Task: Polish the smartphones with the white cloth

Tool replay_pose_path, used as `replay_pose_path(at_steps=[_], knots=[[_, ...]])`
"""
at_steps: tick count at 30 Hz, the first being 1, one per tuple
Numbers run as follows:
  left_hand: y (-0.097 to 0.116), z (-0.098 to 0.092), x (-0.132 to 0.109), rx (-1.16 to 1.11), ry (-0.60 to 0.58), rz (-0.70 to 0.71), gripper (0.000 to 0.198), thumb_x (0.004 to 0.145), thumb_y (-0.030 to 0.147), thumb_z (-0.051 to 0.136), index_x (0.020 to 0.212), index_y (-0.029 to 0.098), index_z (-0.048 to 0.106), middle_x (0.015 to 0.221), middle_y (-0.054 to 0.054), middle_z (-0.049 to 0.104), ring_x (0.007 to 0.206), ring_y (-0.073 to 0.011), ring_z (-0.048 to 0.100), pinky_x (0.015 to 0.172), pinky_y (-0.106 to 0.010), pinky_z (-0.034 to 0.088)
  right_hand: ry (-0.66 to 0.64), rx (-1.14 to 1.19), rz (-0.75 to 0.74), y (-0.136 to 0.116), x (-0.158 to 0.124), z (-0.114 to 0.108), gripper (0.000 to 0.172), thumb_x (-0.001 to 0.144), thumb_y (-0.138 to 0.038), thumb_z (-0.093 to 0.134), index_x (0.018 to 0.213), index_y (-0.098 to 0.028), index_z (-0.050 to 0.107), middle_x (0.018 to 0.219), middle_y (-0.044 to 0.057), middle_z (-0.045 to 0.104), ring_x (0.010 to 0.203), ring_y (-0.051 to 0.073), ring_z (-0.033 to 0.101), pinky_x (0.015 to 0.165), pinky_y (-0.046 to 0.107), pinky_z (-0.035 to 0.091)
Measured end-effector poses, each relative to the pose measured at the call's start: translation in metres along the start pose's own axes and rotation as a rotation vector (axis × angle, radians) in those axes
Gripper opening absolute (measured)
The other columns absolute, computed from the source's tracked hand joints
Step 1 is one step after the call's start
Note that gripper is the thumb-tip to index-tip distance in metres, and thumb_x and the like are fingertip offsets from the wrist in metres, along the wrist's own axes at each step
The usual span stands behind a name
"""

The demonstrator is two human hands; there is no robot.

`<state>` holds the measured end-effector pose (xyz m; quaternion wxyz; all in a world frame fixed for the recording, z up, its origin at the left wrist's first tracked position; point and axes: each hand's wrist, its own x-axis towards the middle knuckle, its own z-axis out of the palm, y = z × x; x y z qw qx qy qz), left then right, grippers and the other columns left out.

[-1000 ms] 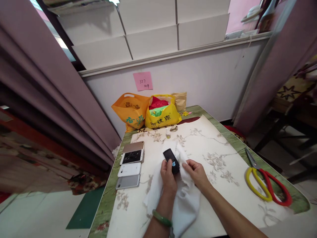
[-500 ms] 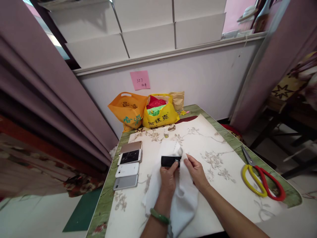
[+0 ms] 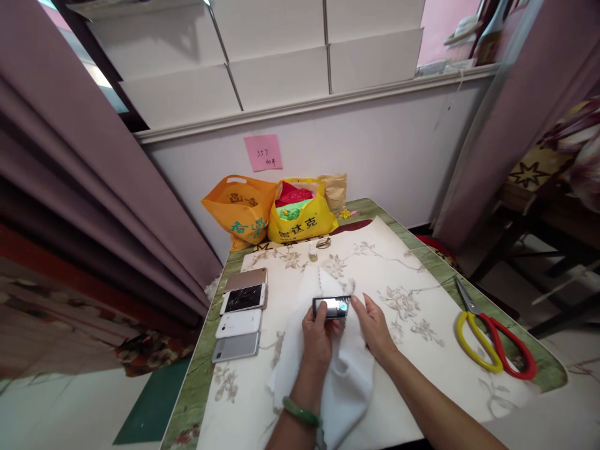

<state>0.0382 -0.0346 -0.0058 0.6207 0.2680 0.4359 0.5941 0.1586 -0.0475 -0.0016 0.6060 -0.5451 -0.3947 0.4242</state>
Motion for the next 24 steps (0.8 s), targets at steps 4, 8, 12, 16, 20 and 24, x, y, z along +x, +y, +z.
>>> replay_pose_path(at_steps=[4,8,12,16,20,24], knots=[[-0.002,-0.004,0.003,-0.054,0.001,-0.036,0.034,0.066,0.036,0.080,0.078,0.011,0.062,0.056,0.002,0.058,0.044,-0.0050,0.048,0.042,-0.017,0.036,-0.017,-0.148,-0.053,-0.002,-0.001,-0.001,0.040,0.085,-0.058,0.053,0.079,-0.018,0.058,0.070,-0.001,0.059,0.069,0.016,0.049,0.069,0.027,0.042],[0.002,0.000,0.002,-0.129,-0.066,-0.085,0.025,0.065,0.028,0.081,0.077,0.011,0.066,0.060,0.001,0.061,0.051,-0.0051,0.051,0.052,-0.017,0.042,-0.040,-0.131,-0.066,0.003,-0.003,0.000,0.040,0.087,-0.057,0.050,0.079,-0.018,0.058,0.068,-0.002,0.057,0.066,0.015,0.047,0.064,0.026,0.040],[0.011,0.004,0.003,-0.349,-0.001,-0.124,0.034,0.076,0.038,0.070,0.106,0.021,0.067,0.096,-0.006,0.071,0.080,-0.0141,0.065,0.071,-0.024,0.051,-0.022,-0.067,-0.019,0.009,-0.004,0.001,0.043,0.085,-0.060,0.051,0.076,-0.018,0.058,0.067,-0.002,0.059,0.064,0.015,0.050,0.061,0.025,0.041],[0.011,0.001,0.005,-0.379,0.081,-0.170,0.028,0.080,0.038,0.064,0.097,0.016,0.068,0.091,-0.008,0.071,0.080,-0.0161,0.067,0.073,-0.026,0.053,0.251,0.017,0.056,0.008,-0.001,-0.004,0.047,0.087,-0.060,0.047,0.092,-0.017,0.064,0.092,0.006,0.069,0.090,0.022,0.060,0.079,0.028,0.046],[0.009,-0.002,0.004,-0.266,-0.024,-0.213,0.036,0.081,0.041,0.061,0.101,0.012,0.066,0.102,-0.015,0.070,0.082,-0.0227,0.068,0.071,-0.035,0.055,0.536,0.003,0.086,0.006,0.000,-0.013,0.058,0.088,-0.059,0.041,0.115,-0.012,0.062,0.119,0.012,0.064,0.114,0.025,0.055,0.099,0.033,0.040],[0.008,-0.006,0.006,-0.270,-0.113,-0.262,0.047,0.083,0.048,0.053,0.102,0.007,0.068,0.110,-0.020,0.068,0.079,-0.0219,0.068,0.067,-0.031,0.053,0.545,0.000,-0.013,0.002,-0.007,-0.012,0.065,0.093,-0.058,0.029,0.133,-0.013,0.051,0.127,0.011,0.060,0.122,0.026,0.052,0.102,0.037,0.040]])
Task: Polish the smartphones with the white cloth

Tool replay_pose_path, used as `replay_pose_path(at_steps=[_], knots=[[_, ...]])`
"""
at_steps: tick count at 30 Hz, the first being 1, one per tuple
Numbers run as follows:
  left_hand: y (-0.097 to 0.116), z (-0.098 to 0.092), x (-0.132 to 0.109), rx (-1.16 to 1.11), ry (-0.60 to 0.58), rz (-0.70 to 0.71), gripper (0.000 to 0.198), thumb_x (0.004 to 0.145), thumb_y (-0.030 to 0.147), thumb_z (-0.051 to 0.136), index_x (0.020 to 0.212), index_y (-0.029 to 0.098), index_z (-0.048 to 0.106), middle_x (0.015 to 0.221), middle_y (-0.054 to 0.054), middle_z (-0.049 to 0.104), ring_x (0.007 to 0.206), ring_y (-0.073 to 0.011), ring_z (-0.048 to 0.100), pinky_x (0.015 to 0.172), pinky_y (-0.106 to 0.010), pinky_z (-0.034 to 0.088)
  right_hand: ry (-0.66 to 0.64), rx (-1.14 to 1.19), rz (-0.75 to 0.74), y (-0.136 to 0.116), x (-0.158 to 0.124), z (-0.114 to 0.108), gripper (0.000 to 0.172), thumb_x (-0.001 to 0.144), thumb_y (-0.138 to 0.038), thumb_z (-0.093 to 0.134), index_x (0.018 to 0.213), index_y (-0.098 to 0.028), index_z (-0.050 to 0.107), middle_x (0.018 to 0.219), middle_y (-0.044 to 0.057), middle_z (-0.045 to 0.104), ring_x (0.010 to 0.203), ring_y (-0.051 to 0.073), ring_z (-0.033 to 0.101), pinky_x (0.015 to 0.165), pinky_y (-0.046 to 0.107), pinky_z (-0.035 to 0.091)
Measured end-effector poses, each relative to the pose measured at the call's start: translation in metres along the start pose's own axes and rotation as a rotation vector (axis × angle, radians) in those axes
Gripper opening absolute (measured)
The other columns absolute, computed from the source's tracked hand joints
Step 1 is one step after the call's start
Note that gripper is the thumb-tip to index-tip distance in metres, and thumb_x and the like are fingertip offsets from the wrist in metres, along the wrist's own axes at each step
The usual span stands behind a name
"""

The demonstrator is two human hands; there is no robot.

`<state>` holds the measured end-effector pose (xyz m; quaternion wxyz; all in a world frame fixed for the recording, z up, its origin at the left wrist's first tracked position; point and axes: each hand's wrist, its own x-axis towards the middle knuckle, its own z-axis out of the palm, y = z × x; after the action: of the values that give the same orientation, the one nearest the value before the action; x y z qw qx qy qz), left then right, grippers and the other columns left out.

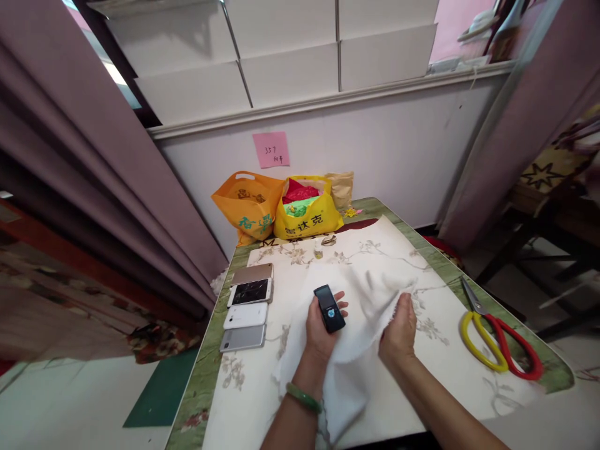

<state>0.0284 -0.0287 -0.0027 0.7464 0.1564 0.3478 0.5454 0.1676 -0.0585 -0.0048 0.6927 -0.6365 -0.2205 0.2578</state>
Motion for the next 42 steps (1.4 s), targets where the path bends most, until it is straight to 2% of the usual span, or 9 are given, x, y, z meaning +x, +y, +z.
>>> replay_pose_path(at_steps=[2,6,12,16,20,26,33,40,42], knots=[[0.001,-0.002,0.001,-0.028,-0.040,-0.026,0.050,0.084,0.050,0.052,0.106,0.008,0.067,0.113,-0.019,0.067,0.088,-0.0250,0.068,0.073,-0.034,0.053,-0.134,-0.075,-0.095,-0.004,-0.005,0.001,0.065,0.094,-0.057,0.028,0.136,-0.012,0.049,0.129,0.012,0.059,0.126,0.026,0.048,0.105,0.040,0.039],[0.004,-0.004,0.000,-0.102,-0.097,-0.051,0.050,0.082,0.055,0.054,0.108,0.014,0.067,0.109,-0.014,0.069,0.106,-0.0286,0.063,0.090,-0.041,0.049,-0.705,-0.353,-0.462,-0.019,-0.011,0.003,0.051,0.095,-0.049,0.038,0.136,-0.021,0.051,0.138,0.008,0.053,0.131,0.026,0.044,0.112,0.046,0.031],[0.007,-0.004,-0.006,-0.134,-0.039,-0.050,0.062,0.074,0.070,0.054,0.099,0.015,0.069,0.103,-0.014,0.070,0.108,-0.0298,0.062,0.096,-0.043,0.047,-1.039,-0.637,-0.946,-0.029,-0.021,0.004,0.056,0.096,-0.038,0.041,0.149,-0.025,0.026,0.152,0.006,0.033,0.141,0.024,0.028,0.116,0.049,0.021],[0.008,-0.004,-0.008,-0.086,-0.020,-0.195,0.069,0.068,0.078,0.053,0.082,0.012,0.068,0.088,-0.017,0.070,0.097,-0.0315,0.066,0.089,-0.043,0.051,-1.267,-0.747,-0.977,-0.017,-0.029,0.009,0.067,0.096,-0.043,0.042,0.152,-0.023,0.011,0.155,0.006,0.025,0.143,0.023,0.020,0.117,0.047,0.018],[0.008,-0.002,-0.005,-0.098,-0.018,-0.122,0.067,0.072,0.075,0.051,0.090,0.014,0.069,0.096,-0.016,0.070,0.100,-0.0293,0.065,0.092,-0.041,0.050,-1.224,-0.835,-0.886,-0.010,-0.026,0.021,0.062,0.098,-0.043,0.035,0.152,-0.024,0.010,0.157,0.005,0.018,0.144,0.021,0.017,0.117,0.047,0.017],[0.010,-0.003,-0.003,-0.064,-0.065,-0.095,0.065,0.080,0.069,0.047,0.115,0.017,0.065,0.115,-0.013,0.067,0.113,-0.0272,0.059,0.099,-0.039,0.044,-1.019,-0.914,-0.879,-0.006,-0.010,0.035,0.057,0.098,-0.044,0.034,0.151,-0.027,0.019,0.154,0.004,0.026,0.144,0.023,0.020,0.114,0.054,0.017],[0.009,-0.003,-0.001,-0.161,-0.215,-0.072,0.067,0.080,0.069,0.046,0.114,0.015,0.064,0.111,-0.016,0.067,0.108,-0.0293,0.061,0.095,-0.044,0.046,-0.815,-0.690,-0.966,0.004,-0.003,0.008,0.044,0.095,-0.017,0.036,0.135,-0.028,0.051,0.129,0.004,0.061,0.123,0.021,0.053,0.105,0.045,0.036],[0.008,-0.011,0.003,-0.182,-0.226,-0.071,0.070,0.082,0.069,0.043,0.114,0.010,0.062,0.110,-0.020,0.066,0.112,-0.0336,0.057,0.092,-0.052,0.045,-0.414,-0.535,-0.658,-0.032,-0.006,-0.015,0.041,0.091,-0.029,0.046,0.131,-0.025,0.055,0.105,0.007,0.069,0.076,0.020,0.062,0.069,0.034,0.052],[0.009,-0.011,0.001,-0.177,-0.236,-0.072,0.070,0.084,0.068,0.041,0.115,0.009,0.061,0.113,-0.020,0.065,0.117,-0.0343,0.054,0.096,-0.053,0.042,-0.496,-0.440,-0.582,-0.044,-0.013,-0.016,0.045,0.091,-0.032,0.047,0.135,-0.025,0.051,0.118,0.008,0.065,0.082,0.020,0.063,0.070,0.033,0.054]])
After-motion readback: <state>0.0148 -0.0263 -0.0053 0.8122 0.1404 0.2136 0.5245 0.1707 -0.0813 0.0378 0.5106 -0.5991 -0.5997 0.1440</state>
